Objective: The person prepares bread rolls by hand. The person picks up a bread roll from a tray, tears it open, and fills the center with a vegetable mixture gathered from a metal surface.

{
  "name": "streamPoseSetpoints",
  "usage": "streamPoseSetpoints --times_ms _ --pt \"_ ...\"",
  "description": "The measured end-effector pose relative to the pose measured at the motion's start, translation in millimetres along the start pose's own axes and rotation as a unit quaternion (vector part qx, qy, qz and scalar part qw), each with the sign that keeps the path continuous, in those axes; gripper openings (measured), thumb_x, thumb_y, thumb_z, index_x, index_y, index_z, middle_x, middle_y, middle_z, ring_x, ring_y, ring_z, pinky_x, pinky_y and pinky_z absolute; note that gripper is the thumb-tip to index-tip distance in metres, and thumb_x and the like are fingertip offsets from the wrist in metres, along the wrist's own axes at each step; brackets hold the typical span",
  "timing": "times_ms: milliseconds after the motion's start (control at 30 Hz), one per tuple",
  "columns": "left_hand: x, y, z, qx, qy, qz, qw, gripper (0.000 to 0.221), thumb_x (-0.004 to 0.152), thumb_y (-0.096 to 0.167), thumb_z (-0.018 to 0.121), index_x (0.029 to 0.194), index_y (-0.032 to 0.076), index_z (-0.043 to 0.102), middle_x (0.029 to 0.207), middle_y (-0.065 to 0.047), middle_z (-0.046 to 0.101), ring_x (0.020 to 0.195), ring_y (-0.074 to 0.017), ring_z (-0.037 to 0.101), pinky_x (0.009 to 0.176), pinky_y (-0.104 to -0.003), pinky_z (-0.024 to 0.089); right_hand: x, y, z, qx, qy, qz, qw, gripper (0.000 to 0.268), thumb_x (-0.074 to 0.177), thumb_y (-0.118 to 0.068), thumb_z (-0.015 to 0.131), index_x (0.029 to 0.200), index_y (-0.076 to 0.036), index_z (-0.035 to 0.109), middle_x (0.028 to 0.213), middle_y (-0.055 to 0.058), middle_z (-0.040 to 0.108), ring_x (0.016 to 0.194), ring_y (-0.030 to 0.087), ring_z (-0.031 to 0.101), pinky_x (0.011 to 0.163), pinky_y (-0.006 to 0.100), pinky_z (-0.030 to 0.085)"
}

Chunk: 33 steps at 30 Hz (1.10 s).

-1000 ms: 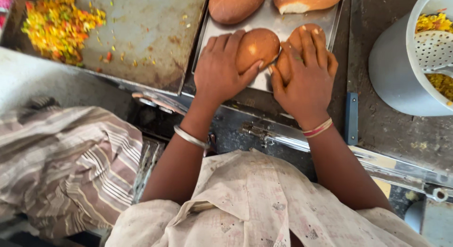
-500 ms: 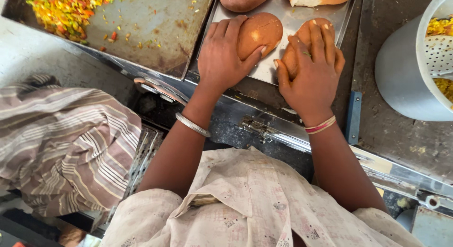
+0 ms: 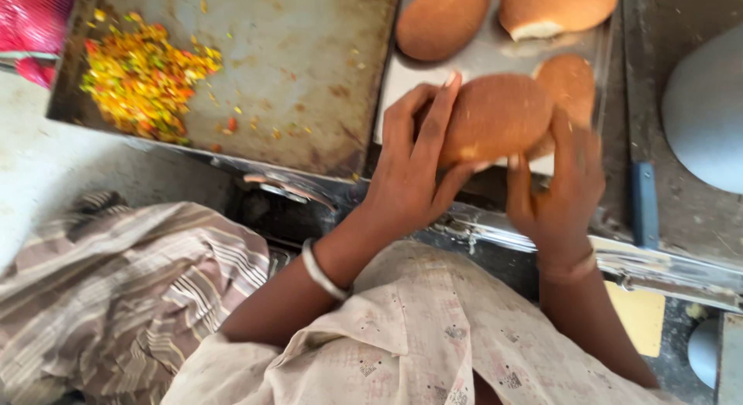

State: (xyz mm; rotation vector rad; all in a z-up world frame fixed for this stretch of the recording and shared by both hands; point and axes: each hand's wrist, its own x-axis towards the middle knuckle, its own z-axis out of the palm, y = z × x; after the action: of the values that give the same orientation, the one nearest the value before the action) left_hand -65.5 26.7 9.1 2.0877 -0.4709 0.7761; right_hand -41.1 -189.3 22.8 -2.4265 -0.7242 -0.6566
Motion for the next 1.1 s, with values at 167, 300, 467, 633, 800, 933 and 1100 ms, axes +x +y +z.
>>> streamPoseSetpoints --times_ms 167,300,467,633,800,933,1100 --pt "4 -19 -45 -0.083 0.002 -0.069 0.994 0.09 0.1 0.021 0.082 0.162 0.004 0.019 0.149 -0.023 0.034 0.138 -0.036 0.043 0.121 -0.042 0.041 12 -61 28 0.173 0.001 0.093 0.981 0.067 0.105 -0.011 0.059 0.158 0.01 0.025 0.123 0.021 0.069 0.106 0.03 0.074 0.094 0.038 0.058" --pt "5 -42 -65 -0.132 0.019 -0.116 0.984 0.095 0.094 0.02 0.084 0.165 0.003 0.023 0.142 -0.021 0.039 0.134 -0.0327 0.047 0.119 -0.042 0.043 26 -90 57 0.325 0.017 0.03 0.945 0.061 0.113 -0.01 0.051 0.162 0.006 0.017 0.148 0.028 0.054 0.127 0.029 0.065 0.104 0.035 0.058" --pt "-5 -73 -90 -0.258 -0.047 -0.12 0.958 0.085 0.101 0.017 0.074 0.16 0.002 0.014 0.154 -0.02 0.038 0.148 -0.0281 0.044 0.127 -0.04 0.038 34 -114 84 0.221 -0.002 0.006 0.975 0.061 0.11 -0.006 0.054 0.165 0.005 0.028 0.14 0.025 0.062 0.119 0.028 0.071 0.101 0.035 0.056" --pt "-10 -83 -101 -0.416 -0.056 -0.169 0.892 0.086 0.103 0.014 0.07 0.163 0.002 0.01 0.153 -0.019 0.035 0.149 -0.0254 0.038 0.132 -0.042 0.033 47 -127 92 0.14 -0.005 -0.027 0.99 0.067 0.102 -0.004 0.067 0.158 0.009 0.033 0.148 0.033 0.055 0.123 0.038 0.069 0.104 0.04 0.056" --pt "-8 -76 -93 -0.405 -0.018 -0.215 0.888 0.074 0.107 0.017 0.065 0.159 0.001 0.016 0.153 -0.019 0.043 0.144 -0.0241 0.048 0.123 -0.04 0.043 60 -122 95 0.137 -0.014 -0.029 0.99 0.065 0.101 -0.003 0.07 0.156 0.009 0.038 0.144 0.029 0.06 0.122 0.035 0.071 0.101 0.039 0.057" --pt "-7 -72 -86 -0.398 0.024 -0.227 0.888 0.069 0.109 0.018 0.063 0.156 0.001 0.017 0.151 -0.019 0.045 0.142 -0.0226 0.049 0.122 -0.038 0.044 71 -118 95 0.116 0.009 -0.088 0.989 0.064 0.099 0.001 0.069 0.154 0.006 0.037 0.15 0.034 0.052 0.135 0.043 0.062 0.112 0.043 0.055" --pt "-9 -69 -83 -0.333 0.054 -0.298 0.893 0.067 0.106 0.022 0.06 0.152 -0.001 0.018 0.144 -0.018 0.05 0.133 -0.0217 0.054 0.113 -0.035 0.048 79 -111 91 0.173 -0.076 -0.105 0.976 0.083 0.092 -0.013 0.078 0.157 0.009 0.031 0.149 0.033 0.053 0.135 0.04 0.062 0.109 0.041 0.054"
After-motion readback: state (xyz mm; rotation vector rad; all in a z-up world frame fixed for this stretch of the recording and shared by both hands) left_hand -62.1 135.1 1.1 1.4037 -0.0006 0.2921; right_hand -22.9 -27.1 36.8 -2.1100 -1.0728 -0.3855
